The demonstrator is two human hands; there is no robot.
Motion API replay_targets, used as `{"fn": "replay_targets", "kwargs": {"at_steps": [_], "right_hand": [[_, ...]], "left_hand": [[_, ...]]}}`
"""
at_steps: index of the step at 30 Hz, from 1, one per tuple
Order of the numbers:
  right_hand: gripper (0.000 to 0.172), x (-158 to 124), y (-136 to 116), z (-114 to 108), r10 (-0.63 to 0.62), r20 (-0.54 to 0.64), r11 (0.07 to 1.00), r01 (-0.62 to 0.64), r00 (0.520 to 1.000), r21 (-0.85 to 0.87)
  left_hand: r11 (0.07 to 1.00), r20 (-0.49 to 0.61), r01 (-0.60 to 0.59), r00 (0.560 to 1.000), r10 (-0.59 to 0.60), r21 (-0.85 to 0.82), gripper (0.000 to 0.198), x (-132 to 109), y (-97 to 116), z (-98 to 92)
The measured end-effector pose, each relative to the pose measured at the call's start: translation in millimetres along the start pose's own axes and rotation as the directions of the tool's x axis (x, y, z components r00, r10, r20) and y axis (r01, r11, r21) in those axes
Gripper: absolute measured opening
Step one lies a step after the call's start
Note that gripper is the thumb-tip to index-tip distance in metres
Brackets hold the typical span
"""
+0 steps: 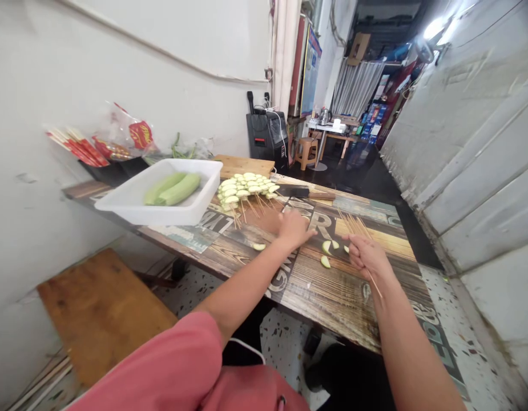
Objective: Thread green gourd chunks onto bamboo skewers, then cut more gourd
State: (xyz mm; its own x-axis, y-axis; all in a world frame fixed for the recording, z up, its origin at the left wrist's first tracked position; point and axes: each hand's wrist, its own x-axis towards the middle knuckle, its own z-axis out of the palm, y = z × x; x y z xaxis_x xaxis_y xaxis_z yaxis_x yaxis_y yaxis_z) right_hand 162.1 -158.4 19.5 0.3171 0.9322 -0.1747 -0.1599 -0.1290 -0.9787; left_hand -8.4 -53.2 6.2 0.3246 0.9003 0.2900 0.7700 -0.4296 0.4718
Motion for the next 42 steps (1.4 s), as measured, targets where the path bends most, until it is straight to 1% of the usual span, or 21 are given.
{"fn": "replay_targets", "kwargs": {"at_steps": [1, 3, 5, 6, 7, 8, 9, 10, 11, 12, 13, 14, 16, 18, 21, 25, 29, 35, 42], "right_hand": [[0.019, -0.1, -0.5, 0.1, -0.002, -0.015, 1.0, 0.002, 1.0, 0.003], [0.019, -0.2, -2.0, -1.0, -0.011, -0.033, 1.0, 0.011, 0.999, 0.007], [0.02, -0.4, -3.2, -1.8, -0.028, -0.043, 1.0, 0.029, 0.999, 0.011], [0.021, -0.7, -3.3, -1.3, -0.035, -0.044, 0.999, 0.036, 0.998, 0.011], [0.022, -1.4, -3.0, 0.0, -0.041, -0.043, 0.999, 0.041, 0.998, 0.005], [0.024, -2.5, -2.4, 2.2, -0.05, -0.04, 0.999, 0.049, 0.998, -0.011], [0.026, -4.1, -1.3, 5.3, -0.062, -0.031, 0.998, 0.061, 0.998, -0.036], [0.028, -6.1, 0.1, 8.9, -0.078, -0.013, 0.995, 0.077, 0.997, -0.066], [0.031, -8.4, 2.0, 12.9, -0.099, 0.012, 0.99, 0.099, 0.995, -0.102], [0.033, -10.9, 4.2, 17.0, -0.12, 0.042, 0.982, 0.125, 0.992, -0.14], [0.035, -13.3, 6.7, 20.9, -0.138, 0.076, 0.972, 0.15, 0.987, -0.181], [0.037, -15.4, 9.4, 24.3, -0.153, 0.108, 0.959, 0.174, 0.982, -0.225], [0.04, -18.4, 14.6, 29.3, -0.182, 0.151, 0.923, 0.222, 0.972, -0.314], [0.044, -19.4, 19.0, 32.0, -0.204, 0.165, 0.887, 0.254, 0.965, -0.386], [0.05, -18.0, 23.2, 32.2, -0.217, 0.157, 0.853, 0.266, 0.963, -0.45], [0.051, -13.7, 27.8, 28.6, -0.23, 0.154, 0.834, 0.276, 0.961, -0.477], [0.054, -10.2, 31.5, 26.5, -0.24, 0.163, 0.834, 0.289, 0.957, -0.47], [0.058, -11.2, 30.5, 29.3, -0.216, 0.148, 0.871, 0.259, 0.965, -0.417], [0.059, -12.4, 30.1, 30.0, -0.2, 0.141, 0.878, 0.241, 0.97, -0.413]], "left_hand": [[0.999, 0.048, -0.032, 0.998, 0.033, -0.029, 0.021, -0.7, 4.1, 4.6], [0.983, 0.088, -0.053, 0.994, 0.069, -0.177, 0.005, 0.6, 7.7, 13.0], [0.913, 0.071, -0.051, 0.994, 0.087, -0.405, 0.011, 3.9, 7.6, 19.2], [0.851, 0.062, -0.027, 0.996, 0.07, -0.524, 0.013, 5.9, 7.4, 21.0], [0.769, 0.07, 0.028, 0.997, 0.021, -0.638, 0.012, 7.8, 7.4, 21.9], [0.658, 0.109, 0.113, 0.993, -0.048, -0.744, 0.01, 9.6, 7.7, 21.8], [0.514, 0.178, 0.216, 0.976, -0.123, -0.83, 0.009, 11.2, 8.2, 20.9], [0.348, 0.266, 0.314, 0.947, -0.18, -0.883, 0.008, 12.7, 8.7, 19.2], [0.181, 0.354, 0.392, 0.912, -0.208, -0.902, 0.007, 14.1, 8.8, 17.0], [0.037, 0.425, 0.442, 0.88, -0.211, -0.896, 0.008, 15.5, 8.4, 14.5], [-0.072, 0.472, 0.467, 0.858, -0.202, -0.881, 0.008, 16.9, 7.4, 11.9], [-0.147, 0.499, 0.478, 0.844, -0.196, -0.866, 0.008, 18.3, 5.9, 9.3], [-0.229, 0.522, 0.477, 0.825, -0.216, -0.849, 0.01, 21.0, 1.8, 5.0], [-0.273, 0.537, 0.474, 0.809, -0.24, -0.837, 0.012, 23.4, -1.9, 1.9], [-0.319, 0.545, 0.463, 0.8, -0.251, -0.827, 0.015, 25.5, -4.2, -0.3], [-0.344, 0.539, 0.444, 0.799, -0.266, -0.828, 0.011, 25.9, -3.7, 0.2], [-0.347, 0.534, 0.438, 0.805, -0.258, -0.829, 0.009, 25.3, -3.0, 1.4], [-0.347, 0.534, 0.445, 0.815, -0.225, -0.825, 0.007, 24.4, -1.4, 1.7], [-0.365, 0.518, 0.419, 0.822, -0.237, -0.832, 0.011, 24.3, -0.4, 1.4]]}}
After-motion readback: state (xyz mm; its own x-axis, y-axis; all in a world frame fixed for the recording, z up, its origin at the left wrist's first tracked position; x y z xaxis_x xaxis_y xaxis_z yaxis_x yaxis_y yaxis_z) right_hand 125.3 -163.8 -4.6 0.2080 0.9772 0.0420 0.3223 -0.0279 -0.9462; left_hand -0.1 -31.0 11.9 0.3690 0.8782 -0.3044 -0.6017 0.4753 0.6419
